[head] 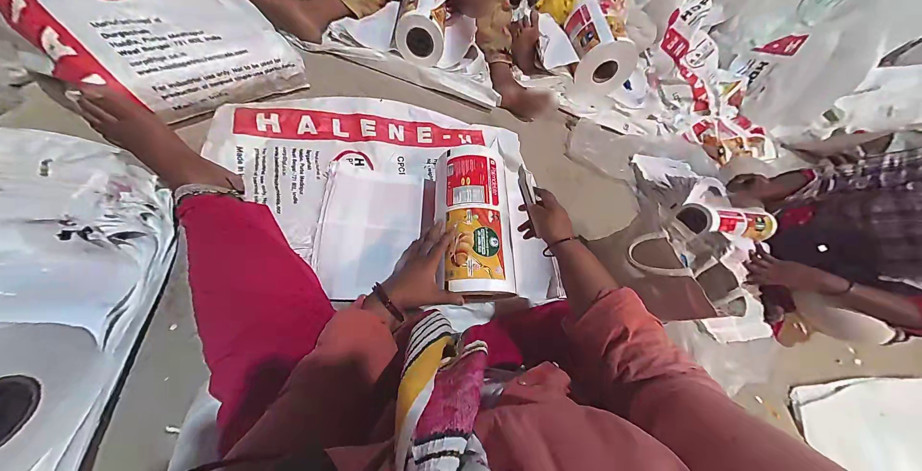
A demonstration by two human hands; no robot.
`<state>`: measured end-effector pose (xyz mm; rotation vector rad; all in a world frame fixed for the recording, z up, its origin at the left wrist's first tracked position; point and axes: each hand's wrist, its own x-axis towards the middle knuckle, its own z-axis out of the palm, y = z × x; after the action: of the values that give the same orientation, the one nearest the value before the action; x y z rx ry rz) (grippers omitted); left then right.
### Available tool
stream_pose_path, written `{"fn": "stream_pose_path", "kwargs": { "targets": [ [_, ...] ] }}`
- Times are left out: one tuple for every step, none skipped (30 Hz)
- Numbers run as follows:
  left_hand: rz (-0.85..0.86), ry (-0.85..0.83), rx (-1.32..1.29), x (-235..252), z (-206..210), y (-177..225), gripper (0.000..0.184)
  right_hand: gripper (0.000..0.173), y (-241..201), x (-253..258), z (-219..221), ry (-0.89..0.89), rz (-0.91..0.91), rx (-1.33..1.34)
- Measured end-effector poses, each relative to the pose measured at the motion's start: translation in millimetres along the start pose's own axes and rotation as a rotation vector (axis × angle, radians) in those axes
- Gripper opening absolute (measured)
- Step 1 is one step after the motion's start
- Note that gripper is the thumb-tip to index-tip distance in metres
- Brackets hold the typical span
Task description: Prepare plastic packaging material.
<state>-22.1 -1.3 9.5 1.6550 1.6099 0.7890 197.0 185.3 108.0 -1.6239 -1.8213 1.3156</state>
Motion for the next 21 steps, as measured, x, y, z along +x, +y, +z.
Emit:
{"fn": "stream_pose_path", "kwargs": {
  "targets": [
    [0.009, -0.012, 0.015, 0, 1, 0, 0.137, 0.048, -8, 7, 0, -0.005, -0.014, -0.004],
    [0.010, -0.020, 0.031, 1, 2, -1, 0.138, 0.050, -15, 15, 1, -0.017, -0.025, -0.016],
    [0.006, -0.030, 0.043, 1, 2, -2, 0.138, 0.054, -21, 23, 2, -0.033, -0.029, -0.036],
    [0.000, -0.033, 0.056, 1, 2, -2, 0.137, 0.056, -27, 30, 4, -0.054, -0.027, -0.056],
    [-0.005, -0.032, 0.065, 1, 0, -3, 0.136, 0.056, -32, 38, 7, -0.068, -0.020, -0.075],
    [-0.007, -0.027, 0.067, 2, -1, -3, 0.134, 0.055, -36, 44, 8, -0.078, -0.012, -0.091],
    [-0.009, -0.027, 0.066, 1, -2, -3, 0.133, 0.053, -39, 49, 10, -0.080, -0.005, -0.101],
    [-0.012, -0.032, 0.066, 2, -3, -2, 0.133, 0.052, -42, 54, 10, -0.077, -0.002, -0.114],
    [-0.012, -0.035, 0.070, 2, -3, -2, 0.133, 0.052, -43, 57, 11, -0.077, -0.001, -0.126],
    [-0.020, -0.042, 0.074, 1, -4, -1, 0.134, 0.052, -44, 59, 11, -0.080, 0.001, -0.136],
    [-0.030, -0.051, 0.081, 1, -4, -1, 0.134, 0.052, -45, 61, 12, -0.084, 0.004, -0.140],
    [-0.029, -0.049, 0.084, 1, -4, -1, 0.134, 0.051, -47, 62, 12, -0.087, 0.004, -0.148],
    [-0.027, -0.046, 0.086, 2, -4, -2, 0.134, 0.050, -48, 63, 12, -0.089, 0.002, -0.160],
    [-0.025, -0.046, 0.086, 2, -4, -2, 0.134, 0.049, -49, 64, 12, -0.090, -0.002, -0.175],
    [-0.028, -0.051, 0.088, 1, -5, -1, 0.134, 0.049, -50, 65, 13, -0.091, -0.004, -0.189],
    [-0.031, -0.054, 0.092, 1, -5, -1, 0.133, 0.049, -52, 64, 13, -0.091, -0.002, -0.198],
    [-0.031, -0.055, 0.099, 0, -4, -1, 0.133, 0.049, -53, 64, 13, -0.092, 0.003, -0.204],
    [-0.032, -0.055, 0.106, 0, -4, -1, 0.132, 0.049, -53, 65, 12, -0.092, 0.005, -0.213],
    [-0.039, -0.056, 0.110, 1, -5, -1, 0.131, 0.049, -54, 65, 12, -0.095, 0.004, -0.223],
    [-0.051, -0.059, 0.115, 1, -6, 0, 0.130, 0.049, -56, 65, 11, -0.103, -0.001, -0.244],
    [-0.058, -0.057, 0.129, 2, -6, 0, 0.129, 0.049, -58, 64, 9, -0.119, -0.003, -0.259]
  ]
}}
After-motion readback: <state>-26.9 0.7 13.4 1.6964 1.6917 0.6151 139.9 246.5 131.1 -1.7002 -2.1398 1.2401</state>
